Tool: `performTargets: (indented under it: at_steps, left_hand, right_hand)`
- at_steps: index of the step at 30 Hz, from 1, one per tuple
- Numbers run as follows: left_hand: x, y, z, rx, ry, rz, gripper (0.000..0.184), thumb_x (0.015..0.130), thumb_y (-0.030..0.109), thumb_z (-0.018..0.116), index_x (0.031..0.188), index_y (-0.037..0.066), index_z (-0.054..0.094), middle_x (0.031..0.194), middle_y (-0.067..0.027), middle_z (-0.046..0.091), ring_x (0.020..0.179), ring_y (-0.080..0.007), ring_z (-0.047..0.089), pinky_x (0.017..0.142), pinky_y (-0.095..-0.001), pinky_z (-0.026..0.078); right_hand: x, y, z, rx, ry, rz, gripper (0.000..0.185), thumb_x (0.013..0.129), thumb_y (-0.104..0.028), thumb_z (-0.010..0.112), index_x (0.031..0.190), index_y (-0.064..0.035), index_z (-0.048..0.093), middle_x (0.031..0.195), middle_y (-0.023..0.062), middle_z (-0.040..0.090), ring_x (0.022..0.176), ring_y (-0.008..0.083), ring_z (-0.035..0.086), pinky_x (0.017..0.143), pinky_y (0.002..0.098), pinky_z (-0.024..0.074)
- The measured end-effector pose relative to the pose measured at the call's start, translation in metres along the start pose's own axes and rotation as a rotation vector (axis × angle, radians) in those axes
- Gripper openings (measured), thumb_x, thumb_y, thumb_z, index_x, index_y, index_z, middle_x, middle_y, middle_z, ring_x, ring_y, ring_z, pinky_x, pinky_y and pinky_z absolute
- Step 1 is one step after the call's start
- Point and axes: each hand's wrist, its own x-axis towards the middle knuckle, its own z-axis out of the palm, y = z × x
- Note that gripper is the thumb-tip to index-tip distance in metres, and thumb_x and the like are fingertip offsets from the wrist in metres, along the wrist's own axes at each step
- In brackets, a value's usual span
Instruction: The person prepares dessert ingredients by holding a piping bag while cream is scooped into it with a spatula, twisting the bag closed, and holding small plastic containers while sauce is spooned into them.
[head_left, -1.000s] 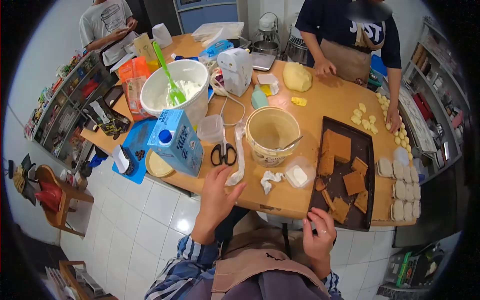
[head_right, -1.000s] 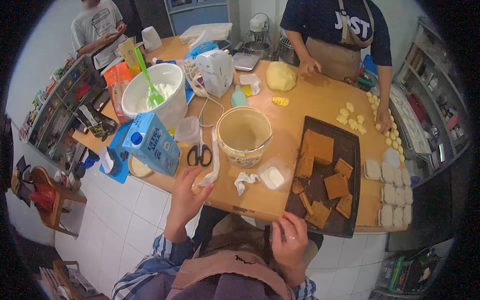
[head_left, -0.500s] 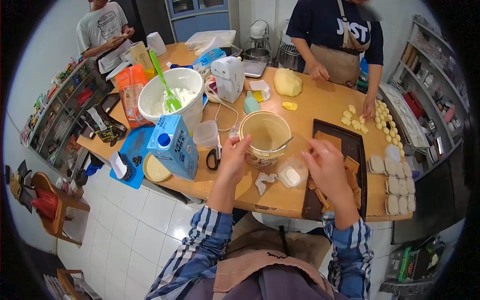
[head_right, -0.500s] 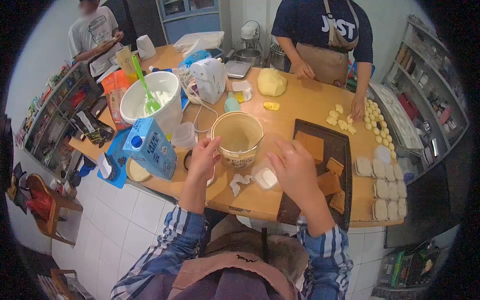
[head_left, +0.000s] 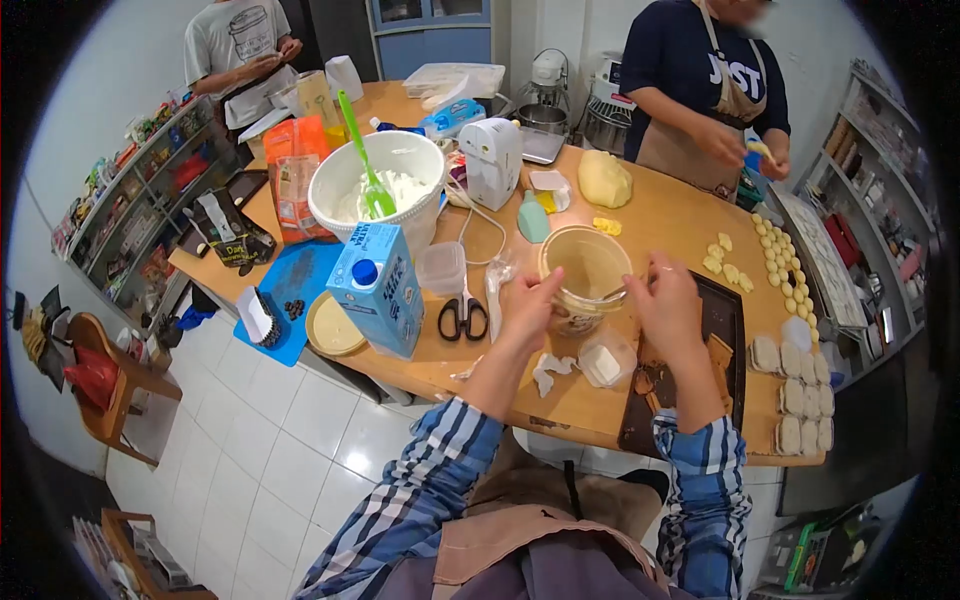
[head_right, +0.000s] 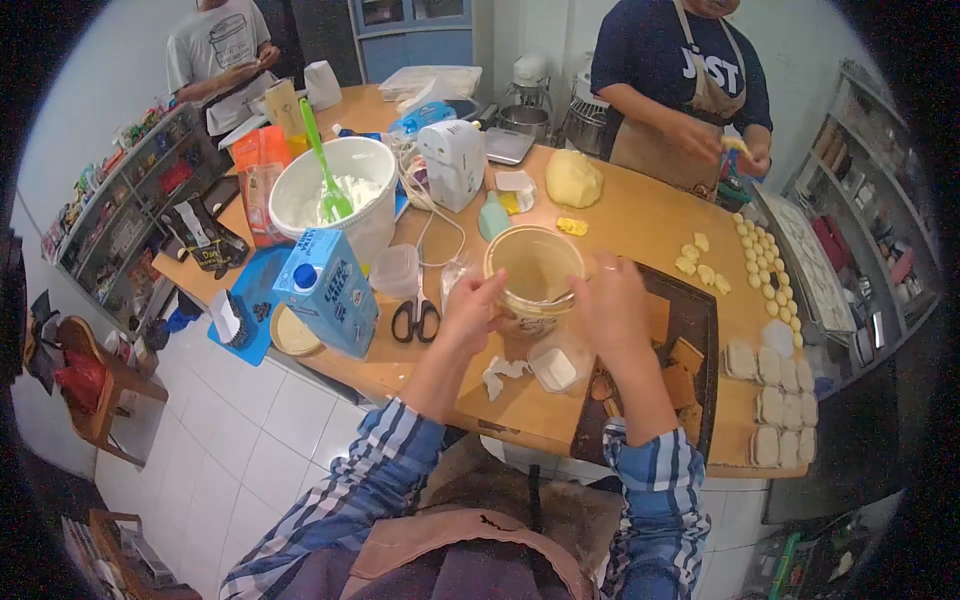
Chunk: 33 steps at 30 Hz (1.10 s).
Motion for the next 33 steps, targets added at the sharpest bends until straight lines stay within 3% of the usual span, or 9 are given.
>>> performTargets:
  at_steps: [2,5,8,10,12,16,22,32,33]
  left_hand:
    - [0.006,-0.01,0.004,-0.017,-0.048,-0.044,0.033,0.083,0.035,0.065,0.094,0.009,0.049,0.098,-0.005,0.048,0.089,-0.0149,0.047,0.065,-0.0387,0.047]
    - [-0.03,0.001,0.003,-0.117,-0.029,0.051,0.026,0.086,0.029,0.062,0.095,0.008,0.05,0.102,-0.0029,0.048,0.09,-0.0133,0.047,0.076,-0.0364,0.044]
    - [-0.081,0.002,-0.023,-0.111,-0.082,0.245,0.017,0.087,0.018,0.06,0.094,0.005,0.051,0.107,-0.0045,0.052,0.098,-0.0136,0.049,0.086,-0.0328,0.04]
    - [-0.106,-0.008,-0.059,0.062,-0.178,0.326,0.01,0.085,0.009,0.06,0.089,0.003,0.054,0.108,-0.007,0.055,0.102,-0.0148,0.05,0.086,-0.0309,0.04]
    - [-0.132,-0.013,-0.087,0.091,-0.151,0.301,0.005,0.084,0.003,0.06,0.081,0.003,0.056,0.097,-0.0073,0.058,0.095,-0.0154,0.052,0.084,-0.0297,0.041]
    - [-0.168,-0.025,-0.137,0.102,-0.037,0.235,0.01,0.082,0.003,0.062,0.073,0.003,0.057,0.088,-0.0074,0.06,0.084,-0.0138,0.053,0.077,-0.0264,0.041]
    - [-0.171,-0.011,-0.155,0.271,-0.062,0.326,0.012,0.081,0.003,0.063,0.071,0.003,0.057,0.088,-0.0067,0.06,0.08,-0.0115,0.052,0.072,-0.0239,0.041]
    - [-0.151,-0.024,-0.147,-0.089,-0.039,0.282,0.007,0.087,0.007,0.057,0.083,0.002,0.057,0.095,-0.0081,0.06,0.085,-0.0136,0.054,0.08,-0.0267,0.043]
    - [-0.149,-0.025,-0.145,-0.175,-0.114,0.273,0.019,0.091,0.02,0.054,0.096,0.002,0.055,0.105,-0.0086,0.058,0.095,-0.0167,0.055,0.086,-0.0304,0.044]
  right_hand:
    - [-0.003,-0.003,-0.009,-0.056,0.115,-0.035,0.037,0.076,-0.016,0.067,0.105,0.0035,0.056,0.098,0.0207,0.056,0.088,0.0355,0.055,0.077,0.0399,0.0455]
    - [-0.006,-0.03,-0.04,0.006,0.196,-0.101,0.037,0.073,-0.014,0.068,0.104,0.0019,0.056,0.1,0.02,0.054,0.091,0.0352,0.054,0.079,0.0405,0.0449]
    - [-0.009,-0.06,-0.034,0.064,0.043,-0.236,0.036,0.071,-0.013,0.068,0.102,0.0002,0.057,0.099,0.0195,0.054,0.092,0.0351,0.054,0.079,0.0411,0.0449]
    - [-0.005,-0.082,-0.012,0.154,-0.054,-0.432,0.036,0.068,-0.012,0.07,0.1,-0.002,0.058,0.098,0.0186,0.055,0.094,0.0349,0.053,0.082,0.0419,0.0444]
    - [0.003,-0.095,0.029,0.19,-0.221,-0.533,0.05,0.068,-0.016,0.073,0.113,-0.0033,0.054,0.116,0.0196,0.05,0.108,0.0362,0.048,0.091,0.0412,0.0412]
    - [0.039,-0.129,0.141,-0.011,-0.565,-0.436,0.076,0.06,-0.03,0.079,0.124,-0.0076,0.046,0.133,0.0212,0.038,0.125,0.0374,0.035,0.1,0.0546,0.0311]
    - [0.061,-0.153,0.19,-0.078,-0.816,-0.328,0.089,0.056,-0.032,0.079,0.131,-0.0068,0.037,0.132,0.0196,0.039,0.124,0.0362,0.036,0.097,0.0562,0.0332]
    - [0.02,-0.138,0.099,0.195,-0.208,-0.451,0.08,0.055,-0.022,0.079,0.124,-0.0007,0.044,0.112,0.0178,0.05,0.106,0.0342,0.047,0.091,0.0404,0.0404]
    - [0.01,-0.138,0.079,0.237,-0.176,-0.458,0.079,0.055,-0.021,0.079,0.123,0.0,0.045,0.112,0.0177,0.051,0.105,0.0344,0.047,0.091,0.0406,0.0406]
